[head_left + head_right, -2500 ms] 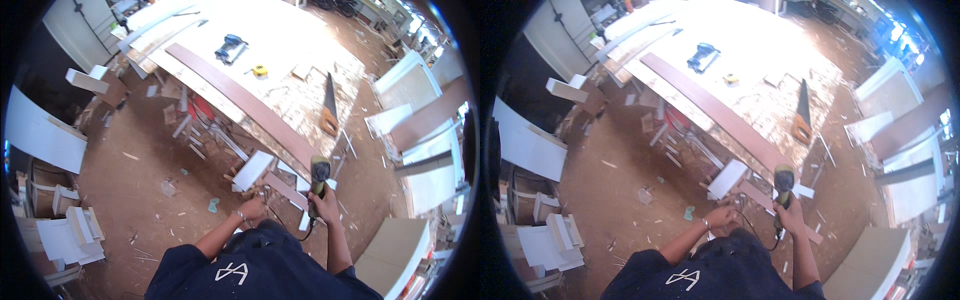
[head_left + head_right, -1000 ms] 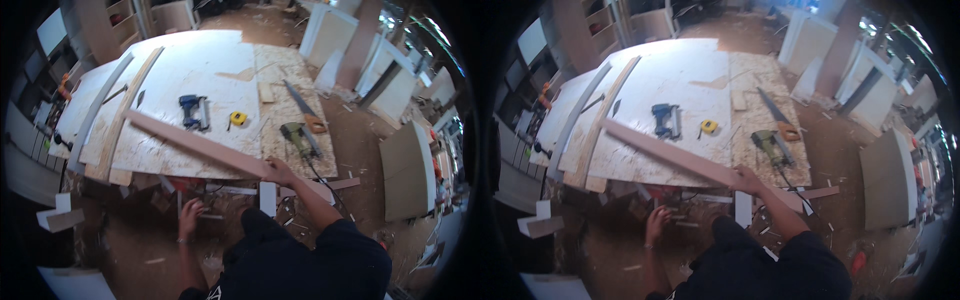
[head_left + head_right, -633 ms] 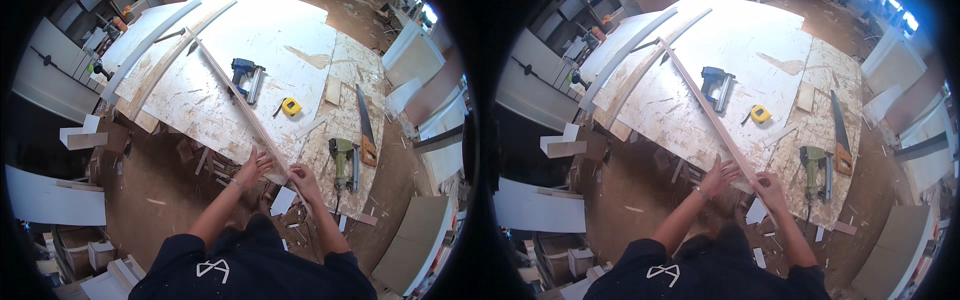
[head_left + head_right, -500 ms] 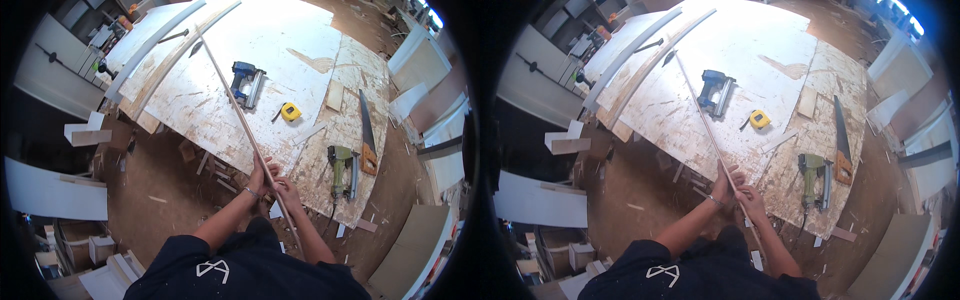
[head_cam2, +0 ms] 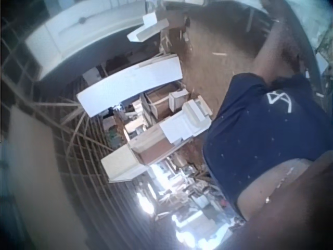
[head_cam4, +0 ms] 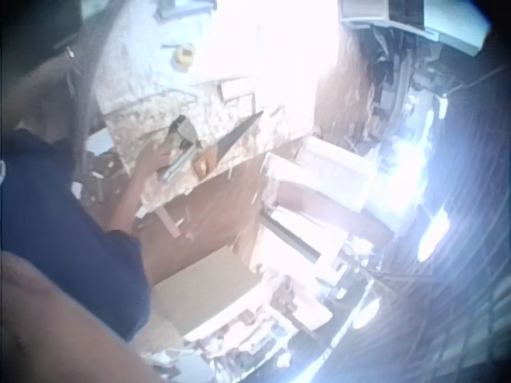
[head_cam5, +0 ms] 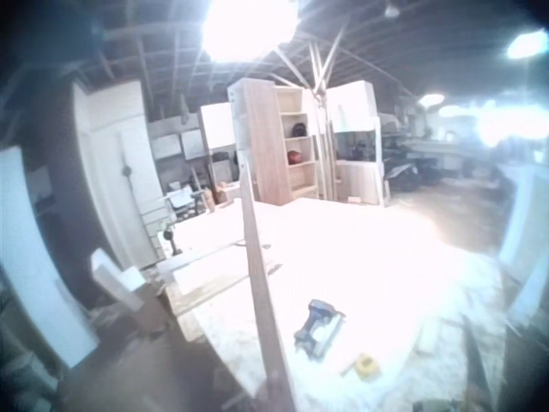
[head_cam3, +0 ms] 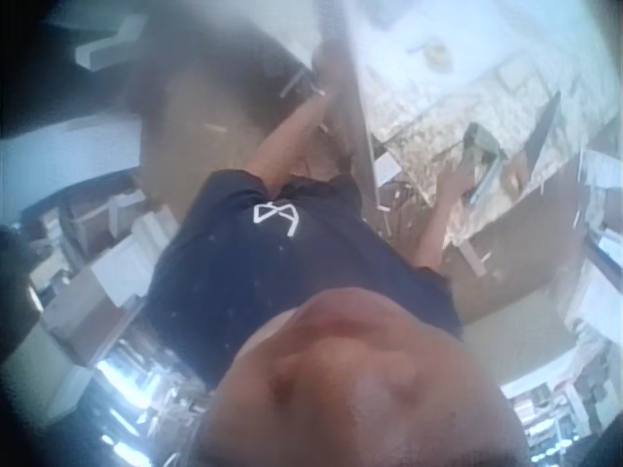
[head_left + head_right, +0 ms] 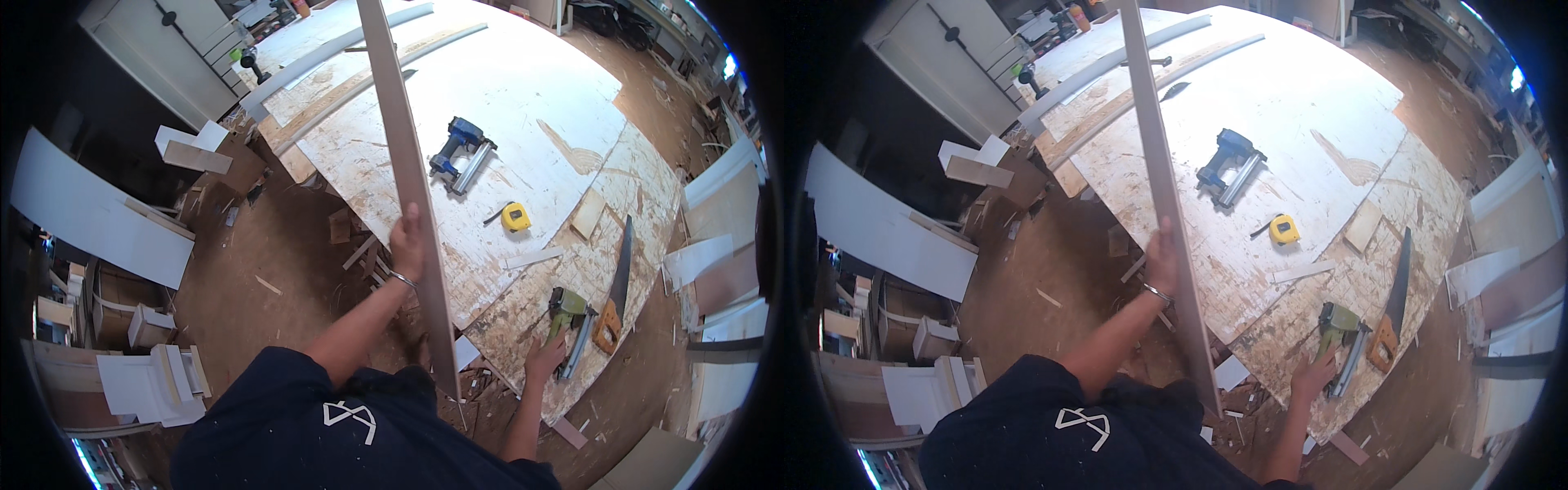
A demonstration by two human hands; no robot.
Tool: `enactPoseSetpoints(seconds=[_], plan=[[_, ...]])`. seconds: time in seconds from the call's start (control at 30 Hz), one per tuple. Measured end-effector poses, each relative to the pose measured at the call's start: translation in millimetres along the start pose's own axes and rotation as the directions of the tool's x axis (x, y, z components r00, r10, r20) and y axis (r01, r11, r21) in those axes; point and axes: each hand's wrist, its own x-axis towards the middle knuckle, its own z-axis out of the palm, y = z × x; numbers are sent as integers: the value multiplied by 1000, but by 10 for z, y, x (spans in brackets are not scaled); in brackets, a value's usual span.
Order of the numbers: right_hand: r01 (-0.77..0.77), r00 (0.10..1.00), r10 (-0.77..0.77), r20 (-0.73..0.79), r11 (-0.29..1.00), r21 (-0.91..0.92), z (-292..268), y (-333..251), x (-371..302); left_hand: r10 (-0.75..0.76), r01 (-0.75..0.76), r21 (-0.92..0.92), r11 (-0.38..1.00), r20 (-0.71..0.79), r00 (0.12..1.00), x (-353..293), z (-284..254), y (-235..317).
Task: The person assembles wooden furniture parts in a workshop. They use a nail gun to attach a thin white strip to a long wooden plank, then join two planks together to form a frame.
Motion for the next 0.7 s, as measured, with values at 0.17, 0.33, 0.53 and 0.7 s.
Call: enactPoseSetpoints(seconds=[0.17,0.33,0.53,0.7], plan=[[-193,967,191,168,981,-4,252,304,319,445,-374,322,870,-186,876,923,-940,45],[-165,967,155,202,986,35,190,644,566,561,-429,403,808,-306,769,1434,-2184,513],[-137,911,6,413,948,288,-817,-1575,374,596,-301,589,750,-403,694,1485,-4002,472],[261,835,-416,361,876,407,-40,-3010,294,452,-186,504,843,-479,753,1926,-4713,95]])
